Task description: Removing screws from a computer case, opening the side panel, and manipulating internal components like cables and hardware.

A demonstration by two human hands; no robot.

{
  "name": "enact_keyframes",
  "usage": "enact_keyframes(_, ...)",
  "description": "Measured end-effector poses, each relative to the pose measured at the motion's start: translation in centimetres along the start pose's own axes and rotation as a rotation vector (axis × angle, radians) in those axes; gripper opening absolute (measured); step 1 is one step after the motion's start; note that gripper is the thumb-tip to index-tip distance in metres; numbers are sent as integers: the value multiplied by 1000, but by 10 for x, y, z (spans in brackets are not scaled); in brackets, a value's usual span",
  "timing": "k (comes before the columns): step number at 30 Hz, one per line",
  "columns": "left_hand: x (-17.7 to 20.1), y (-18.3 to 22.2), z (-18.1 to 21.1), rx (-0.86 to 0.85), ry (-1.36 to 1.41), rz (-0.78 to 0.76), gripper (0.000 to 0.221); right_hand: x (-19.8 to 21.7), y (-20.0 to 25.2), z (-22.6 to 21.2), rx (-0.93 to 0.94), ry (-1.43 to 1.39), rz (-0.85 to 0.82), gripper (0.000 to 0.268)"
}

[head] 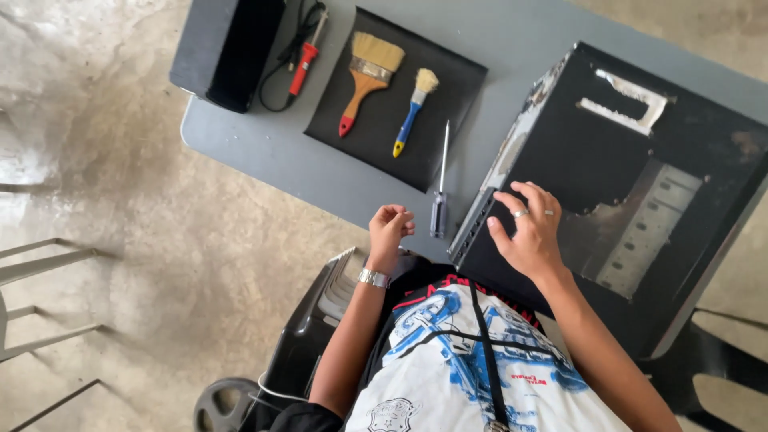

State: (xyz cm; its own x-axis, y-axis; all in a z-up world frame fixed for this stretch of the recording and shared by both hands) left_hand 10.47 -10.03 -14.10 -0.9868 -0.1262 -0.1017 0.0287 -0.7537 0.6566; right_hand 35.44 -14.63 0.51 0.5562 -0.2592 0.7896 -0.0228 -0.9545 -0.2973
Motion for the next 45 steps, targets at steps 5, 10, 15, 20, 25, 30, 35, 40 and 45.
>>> enact_keyframes(5, 22, -25, 29, -75, -109, 26, 26, 10, -20, 14, -6, -36, 58, 34)
enact_keyframes(10, 29, -70, 75, -151, -322, -14, 21, 6, -9, 31, -23, -92, 143, 28)
enact_keyframes(15, -1, -134, 178, -530, -917, 97, 11, -6, 1, 8, -82, 218, 163, 41)
enact_keyframes(20, -57, -238, 270, -686, -1051, 133, 15, -3, -7, 5, -158, 202, 135, 38)
enact_keyframes(25, -87, -363, 304, -648, -1245, 152, 6, -7, -6, 8, -272, 183, 71, 39)
enact_keyframes(30, -88, -423, 305, -631, -1300, 130, 14, -9, -5, 10, -252, 204, 90, 35)
enact_keyframes(35, -69, -404, 311, -570, -1185, 165, 28, -5, -12, 10, -257, 202, 74, 36)
enact_keyframes(40, -53, -286, 305, -800, -1023, 281, 18, -6, -13, 6, -236, 176, 105, 38)
enact_keyframes(45, -91, -128, 223, -623, -920, -263, 28, -4, -11, 7, -221, 164, 120, 39)
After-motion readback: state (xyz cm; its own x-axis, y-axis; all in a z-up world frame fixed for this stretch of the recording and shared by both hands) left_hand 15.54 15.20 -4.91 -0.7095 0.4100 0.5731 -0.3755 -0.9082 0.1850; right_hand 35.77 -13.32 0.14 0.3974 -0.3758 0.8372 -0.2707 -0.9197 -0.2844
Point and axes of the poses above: each hand's wrist, its own y-axis away from the middle knuckle, its own x-axis out of the back of the hand, z = x × y, the point moved 6 cm from there along -y, towards the middle knuckle, and after that the axes turned 10 degrees about -y, right-handed, at the moved point
